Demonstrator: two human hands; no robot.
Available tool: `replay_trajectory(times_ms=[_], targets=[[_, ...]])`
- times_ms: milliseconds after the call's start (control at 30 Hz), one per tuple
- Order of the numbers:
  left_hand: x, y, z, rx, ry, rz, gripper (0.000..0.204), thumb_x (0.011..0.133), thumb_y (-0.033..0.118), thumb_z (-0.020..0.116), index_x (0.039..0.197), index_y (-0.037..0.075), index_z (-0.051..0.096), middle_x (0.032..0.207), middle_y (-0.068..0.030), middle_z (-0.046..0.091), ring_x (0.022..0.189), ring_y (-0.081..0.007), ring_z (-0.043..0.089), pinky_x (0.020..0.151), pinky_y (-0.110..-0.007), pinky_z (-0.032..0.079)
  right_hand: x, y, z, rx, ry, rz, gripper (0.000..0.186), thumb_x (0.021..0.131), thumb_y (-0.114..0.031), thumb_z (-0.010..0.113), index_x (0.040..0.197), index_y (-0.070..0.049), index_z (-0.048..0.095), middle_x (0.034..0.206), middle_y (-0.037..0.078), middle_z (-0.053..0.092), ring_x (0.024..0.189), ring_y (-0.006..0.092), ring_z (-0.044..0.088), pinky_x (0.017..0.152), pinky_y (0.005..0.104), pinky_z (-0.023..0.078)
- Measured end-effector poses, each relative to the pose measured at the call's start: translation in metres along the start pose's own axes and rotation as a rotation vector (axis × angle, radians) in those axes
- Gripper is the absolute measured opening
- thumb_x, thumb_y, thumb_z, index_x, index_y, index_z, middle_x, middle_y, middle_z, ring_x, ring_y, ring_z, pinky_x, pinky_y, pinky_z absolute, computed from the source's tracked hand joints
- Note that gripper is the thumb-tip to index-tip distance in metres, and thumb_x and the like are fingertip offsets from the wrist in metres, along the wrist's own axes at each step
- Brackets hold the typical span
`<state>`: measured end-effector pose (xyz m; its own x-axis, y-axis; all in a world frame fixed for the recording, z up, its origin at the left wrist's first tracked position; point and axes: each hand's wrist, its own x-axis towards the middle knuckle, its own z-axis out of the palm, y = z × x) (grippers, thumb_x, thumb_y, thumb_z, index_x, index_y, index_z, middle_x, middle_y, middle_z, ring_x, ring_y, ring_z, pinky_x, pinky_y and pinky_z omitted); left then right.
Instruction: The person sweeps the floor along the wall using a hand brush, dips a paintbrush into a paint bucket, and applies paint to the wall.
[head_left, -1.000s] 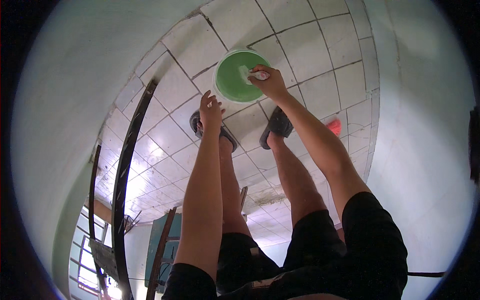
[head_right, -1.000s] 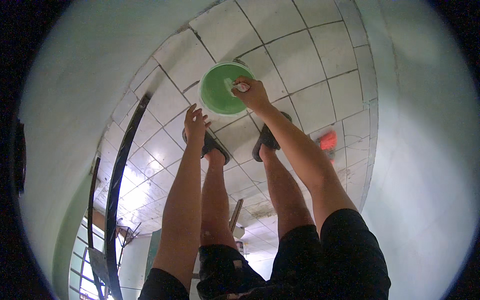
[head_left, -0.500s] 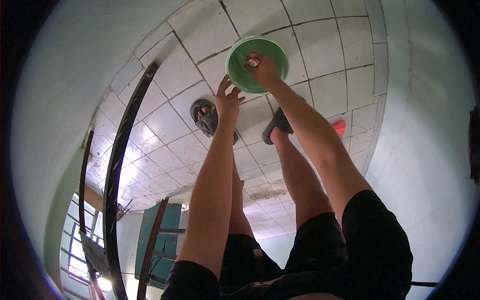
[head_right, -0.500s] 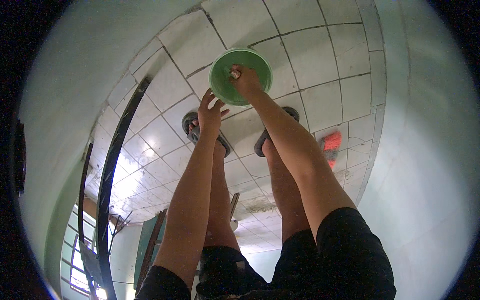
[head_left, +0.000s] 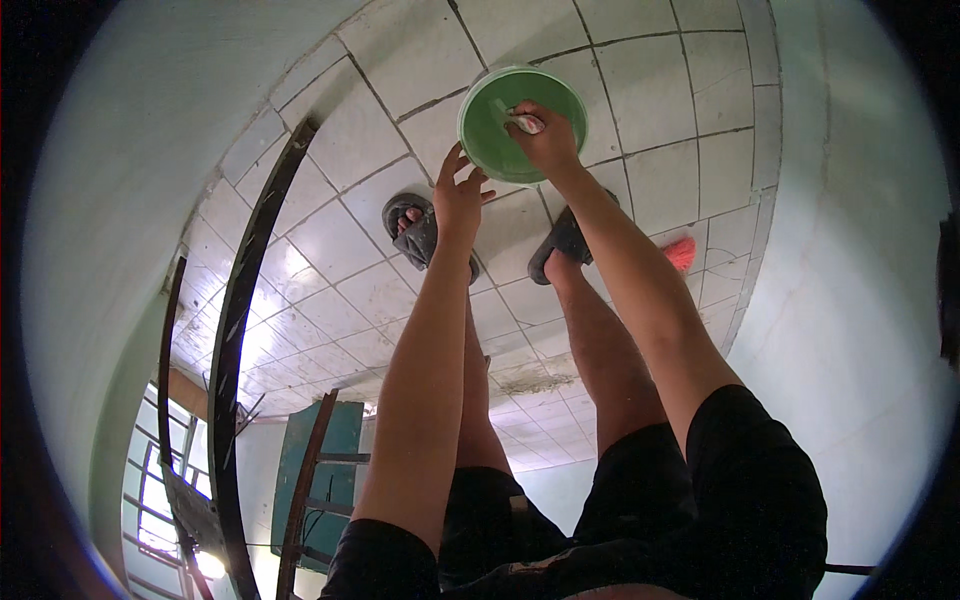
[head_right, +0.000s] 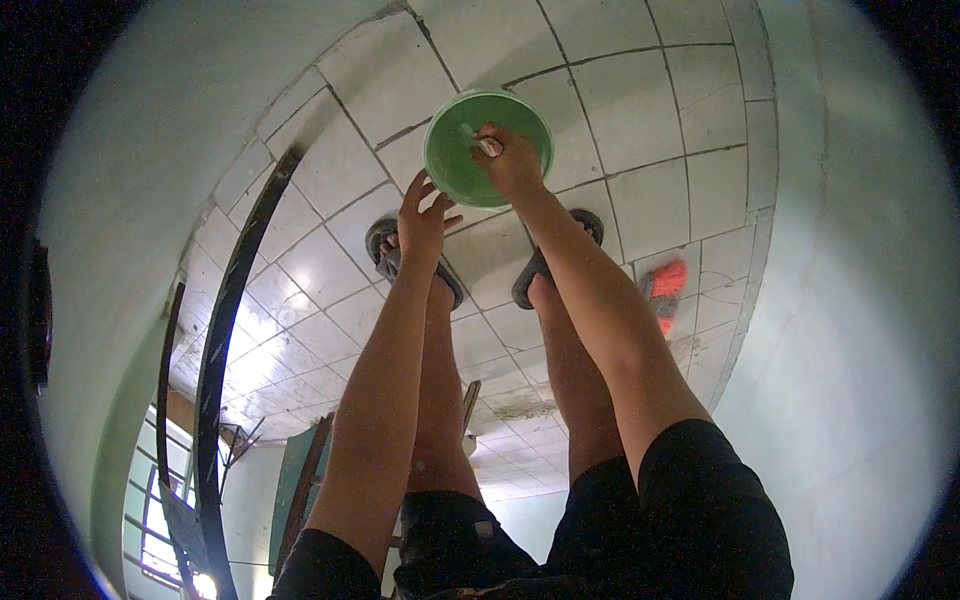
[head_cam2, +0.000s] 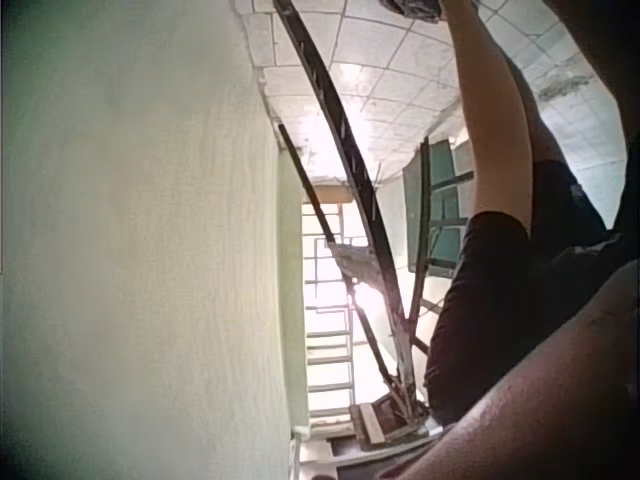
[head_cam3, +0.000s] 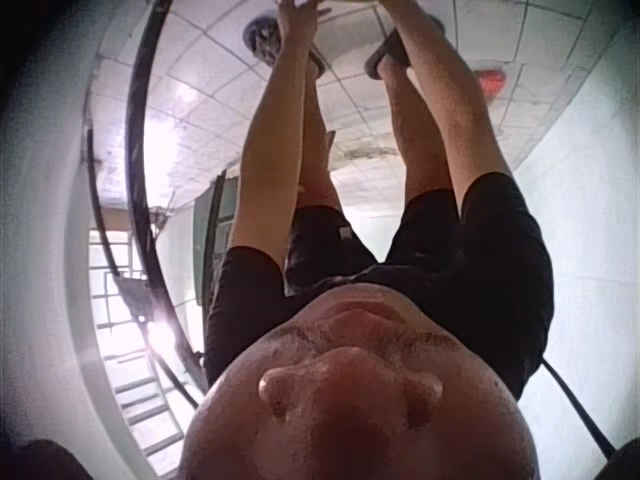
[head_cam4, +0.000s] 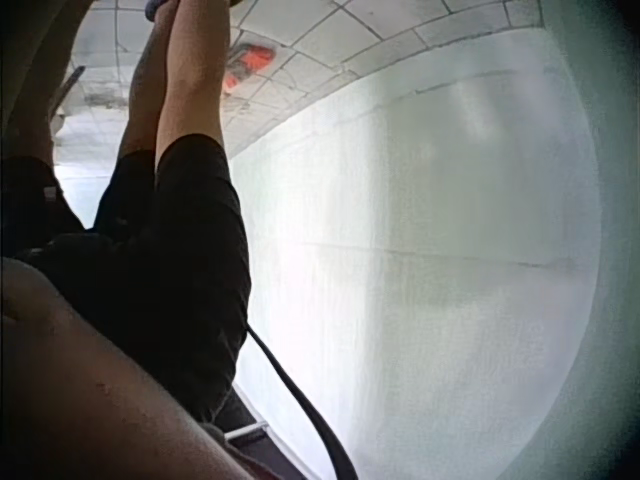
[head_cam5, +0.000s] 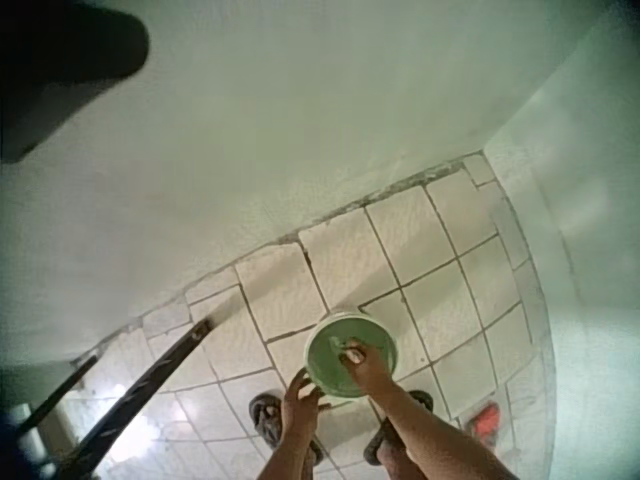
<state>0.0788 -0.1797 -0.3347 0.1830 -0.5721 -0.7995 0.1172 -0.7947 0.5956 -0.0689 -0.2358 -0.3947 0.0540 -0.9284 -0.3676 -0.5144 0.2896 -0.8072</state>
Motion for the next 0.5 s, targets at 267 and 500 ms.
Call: replay_trajectory(times_ms=[267, 500], targets=[[-0.002, -0.003, 0.005, 0.005, 0.018, 0.053, 0.057, 0.083, 0.0, 0.055, 0.135, 0.011, 0.034, 0.121, -0.0149, 0.05, 0.086, -0.0215, 0.064, 0.062, -0.03, 0.059, -0.006, -0.004, 0.004, 0.008, -0.044, -0.056, 0.019, 0.072, -0.021, 0.068, 0.088, -0.011, 0.063, 0.082, 0.011, 0.065, 0.075, 0.0328, 0.063, 0.067, 0.0379, 0.051], [0.003, -0.01, 0.005, 0.053, 0.056, 0.07, 0.058, 0.081, -0.001, 0.056, 0.134, 0.012, 0.037, 0.117, -0.0134, 0.052, 0.084, -0.0202, 0.065, 0.065, -0.029, 0.058, -0.015, -0.013, 0.011, -0.082, -0.244, 0.001, 0.02, 0.071, -0.017, 0.065, 0.089, -0.01, 0.063, 0.084, 0.015, 0.064, 0.078, 0.0336, 0.062, 0.069, 0.0399, 0.05]])
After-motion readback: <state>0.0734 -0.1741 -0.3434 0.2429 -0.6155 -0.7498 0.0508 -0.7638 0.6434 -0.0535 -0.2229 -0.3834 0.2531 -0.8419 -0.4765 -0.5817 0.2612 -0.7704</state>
